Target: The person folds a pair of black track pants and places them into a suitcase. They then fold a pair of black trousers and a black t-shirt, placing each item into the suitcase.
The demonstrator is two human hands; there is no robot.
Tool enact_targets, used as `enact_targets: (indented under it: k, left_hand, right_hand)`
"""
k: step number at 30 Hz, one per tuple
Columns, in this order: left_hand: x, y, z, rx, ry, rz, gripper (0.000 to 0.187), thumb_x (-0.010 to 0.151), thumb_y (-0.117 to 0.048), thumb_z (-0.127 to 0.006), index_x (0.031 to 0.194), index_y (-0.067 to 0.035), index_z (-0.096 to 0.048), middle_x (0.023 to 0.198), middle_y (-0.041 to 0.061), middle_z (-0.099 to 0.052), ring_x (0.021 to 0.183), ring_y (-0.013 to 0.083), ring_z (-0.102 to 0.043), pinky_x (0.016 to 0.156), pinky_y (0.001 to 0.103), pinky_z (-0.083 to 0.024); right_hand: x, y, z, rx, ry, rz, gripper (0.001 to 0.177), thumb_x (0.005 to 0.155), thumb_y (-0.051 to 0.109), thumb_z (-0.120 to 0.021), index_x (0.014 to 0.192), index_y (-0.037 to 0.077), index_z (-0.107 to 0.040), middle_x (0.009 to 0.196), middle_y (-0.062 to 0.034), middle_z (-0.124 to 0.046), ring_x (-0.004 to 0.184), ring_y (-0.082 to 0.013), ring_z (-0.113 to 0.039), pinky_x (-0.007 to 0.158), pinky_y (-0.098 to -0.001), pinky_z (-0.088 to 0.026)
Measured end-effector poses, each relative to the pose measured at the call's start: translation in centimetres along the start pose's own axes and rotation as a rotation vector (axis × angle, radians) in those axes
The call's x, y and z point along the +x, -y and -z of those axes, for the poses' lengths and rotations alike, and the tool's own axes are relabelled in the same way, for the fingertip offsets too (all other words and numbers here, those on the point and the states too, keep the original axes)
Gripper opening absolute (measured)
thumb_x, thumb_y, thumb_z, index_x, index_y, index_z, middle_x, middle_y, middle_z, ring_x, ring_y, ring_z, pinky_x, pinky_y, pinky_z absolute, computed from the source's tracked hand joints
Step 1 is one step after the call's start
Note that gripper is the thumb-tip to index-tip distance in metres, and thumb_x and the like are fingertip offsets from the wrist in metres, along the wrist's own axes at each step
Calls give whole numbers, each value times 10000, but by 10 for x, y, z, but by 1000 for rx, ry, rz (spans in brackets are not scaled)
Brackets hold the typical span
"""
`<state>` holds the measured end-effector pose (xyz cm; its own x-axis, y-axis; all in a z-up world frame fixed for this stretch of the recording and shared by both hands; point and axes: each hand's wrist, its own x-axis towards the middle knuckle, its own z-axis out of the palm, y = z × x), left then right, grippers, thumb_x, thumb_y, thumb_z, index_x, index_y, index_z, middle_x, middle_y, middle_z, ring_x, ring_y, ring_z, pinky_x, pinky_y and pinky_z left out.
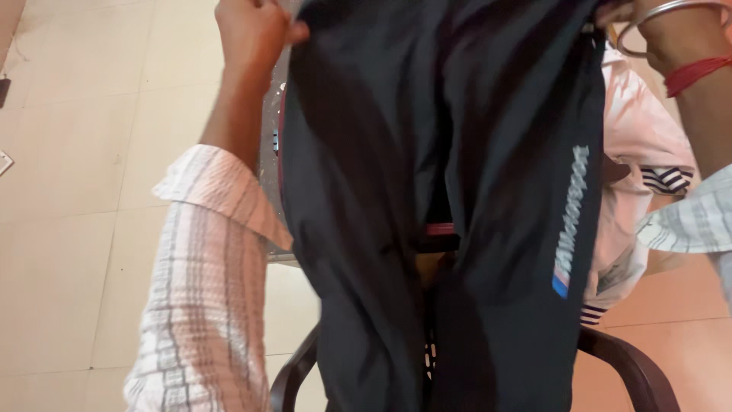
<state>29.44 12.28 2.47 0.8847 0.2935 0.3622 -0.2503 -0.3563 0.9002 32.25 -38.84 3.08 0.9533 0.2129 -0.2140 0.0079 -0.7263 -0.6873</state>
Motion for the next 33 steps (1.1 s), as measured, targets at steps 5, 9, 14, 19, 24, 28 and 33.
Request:
enact_targets:
  k: [5,9,14,19,24,28,33]
  left_hand:
    - [-12,9,-40,-83,-48,-178,115,985,-40,-545,1083,4,-584,826,87,-695,724,191,-684,619,322,-542]
    - [-124,14,-46,387,127,-377,391,907,-199,-789,1197,-42,-579,1117,179,-614,1033,379,-610,881,481,-486]
    - [-278,-10,-6,541,173,-248,759,789,-219,-816,1428,-32,-453,1505,311,-350,1392,528,-347,1131,588,-316]
    - [-359,13,24,436,215,176,893,780,-219,-840,1470,-55,-296,1497,350,-314,1389,519,-342,1087,553,-344]
    - [-381,14,26,475,508,779,999,777,-275,-792,1544,-148,-166,1375,207,-574,1124,412,-692,984,444,-541]
    - [-395,-7,5,584,623,475,908,757,-252,-867,1484,-130,-335,1434,233,-474,1256,430,-548,988,457,-525]
    - [-424,-53,-18,935,787,448,861,771,-238,-872,1490,-141,-409,1508,213,-311,1285,403,-465,897,447,-560]
  right_hand:
    - [0,-3,13,168,-393,184,404,1000,293,-687,1271,-2,-630,1019,-98,-671,875,-207,-617,767,-352,-469]
    - [-42,-27,-40,-221,-417,473,399,983,262,-738,1269,-3,-651,1157,-147,-681,1075,-250,-672,935,-383,-525]
    - [-175,-74,-128,16,139,289,368,848,294,-747,1157,100,-703,1452,-59,-588,1091,-209,-699,838,-354,-622]
    - [-280,-103,-175,-110,324,14,371,861,309,-749,1197,160,-700,1613,-21,-499,1130,-235,-672,942,-347,-617]
    - [-339,-121,-215,-295,392,114,587,798,346,-880,1299,178,-623,1670,-105,-223,1427,-395,-388,1114,-432,-392]
    - [-348,-107,-213,-326,604,-55,870,790,289,-941,1485,183,-427,1696,-131,104,1513,-444,-219,1176,-456,-327]
    - [-357,-63,-200,-436,602,-185,905,785,255,-873,1540,226,-373,1650,-114,-19,1442,-374,-375,1175,-387,-422]
